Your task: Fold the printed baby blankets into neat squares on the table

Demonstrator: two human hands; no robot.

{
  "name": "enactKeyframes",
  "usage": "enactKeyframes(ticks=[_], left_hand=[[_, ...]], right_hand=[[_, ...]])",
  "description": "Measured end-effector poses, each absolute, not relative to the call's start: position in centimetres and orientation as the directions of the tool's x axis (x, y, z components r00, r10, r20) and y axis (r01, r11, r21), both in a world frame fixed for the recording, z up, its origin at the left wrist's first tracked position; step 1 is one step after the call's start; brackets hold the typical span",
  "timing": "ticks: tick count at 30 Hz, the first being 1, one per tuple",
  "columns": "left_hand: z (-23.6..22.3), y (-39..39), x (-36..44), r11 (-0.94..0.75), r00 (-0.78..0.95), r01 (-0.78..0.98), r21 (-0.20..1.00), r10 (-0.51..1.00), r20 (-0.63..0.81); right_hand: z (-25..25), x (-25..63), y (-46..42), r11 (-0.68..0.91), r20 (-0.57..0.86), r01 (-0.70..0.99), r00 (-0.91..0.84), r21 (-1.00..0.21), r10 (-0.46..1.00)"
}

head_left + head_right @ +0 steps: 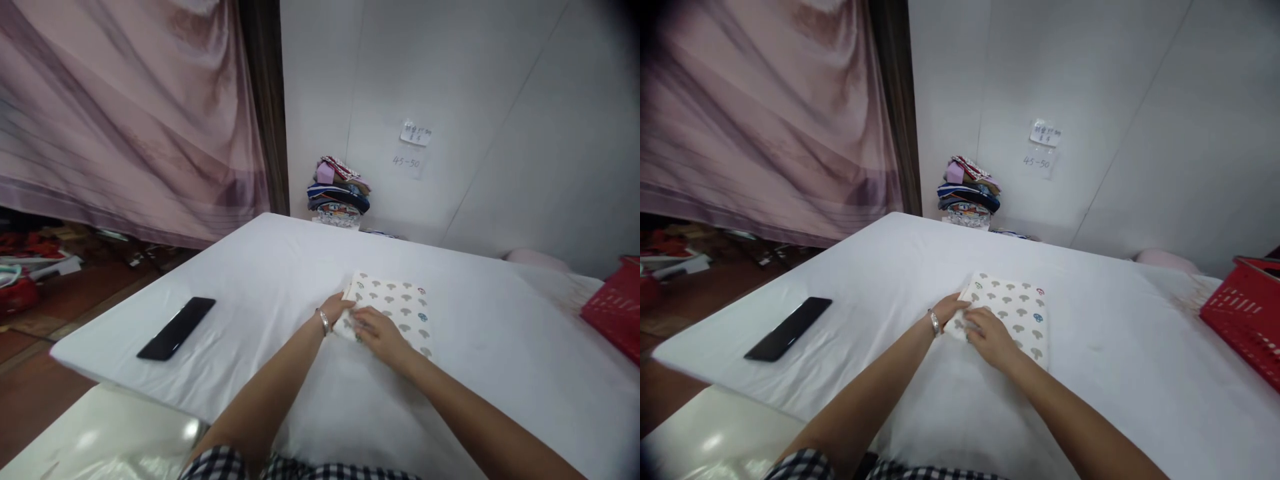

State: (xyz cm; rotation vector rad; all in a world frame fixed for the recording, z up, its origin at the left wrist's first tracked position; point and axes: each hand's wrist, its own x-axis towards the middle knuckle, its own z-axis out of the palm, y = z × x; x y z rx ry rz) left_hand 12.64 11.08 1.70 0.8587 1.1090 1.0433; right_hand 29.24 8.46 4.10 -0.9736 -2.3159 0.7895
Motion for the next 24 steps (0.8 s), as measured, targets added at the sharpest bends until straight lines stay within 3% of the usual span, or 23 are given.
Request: enactKeyframes(ticks=[2, 4, 8, 15, 20, 24], left_hand=[[1.6, 11.9, 12.3, 0.271, 0.041, -0.094, 0.958, 0.962, -0.268], [1.2, 12.6, 11.8, 0.269, -0.043, 0.079, 0.960, 0.963, -0.266], [0.3, 13.2, 11.0, 0.282, -0.156, 0.274, 0.919, 0.956, -0.247], [0.5, 12.5, 10.9, 0.246, -0.158, 0.477, 0.844, 0.968, -0.193], [2.7, 11.8, 11.1, 0.241, -0.207, 0.666, 0.706, 0.969, -0.135], [4.2, 10.8, 12.7, -0.009, -0.058, 0.867, 0.498, 0.991, 0.119]], right_hand=[[4.5, 30.4, 7.9, 0.630, 0.204, 0.554, -0.641, -0.545, 0.740], [4.4, 31.0, 7.6, 0.631, 0.090, 0.643, -0.666, -0.434, 0.740], [3.7, 31.2, 7.2, 0.616, -0.163, 0.709, -0.691, -0.343, 0.704], [2.7, 31.6, 6.4, 0.694, -0.092, 0.647, -0.749, -0.314, 0.657], [2.5, 31.7, 6.1, 0.693, -0.111, 0.631, -0.762, -0.348, 0.638], [4.9, 32.7, 7.0, 0.657, -0.060, 0.651, -0.727, -0.381, 0.684]])
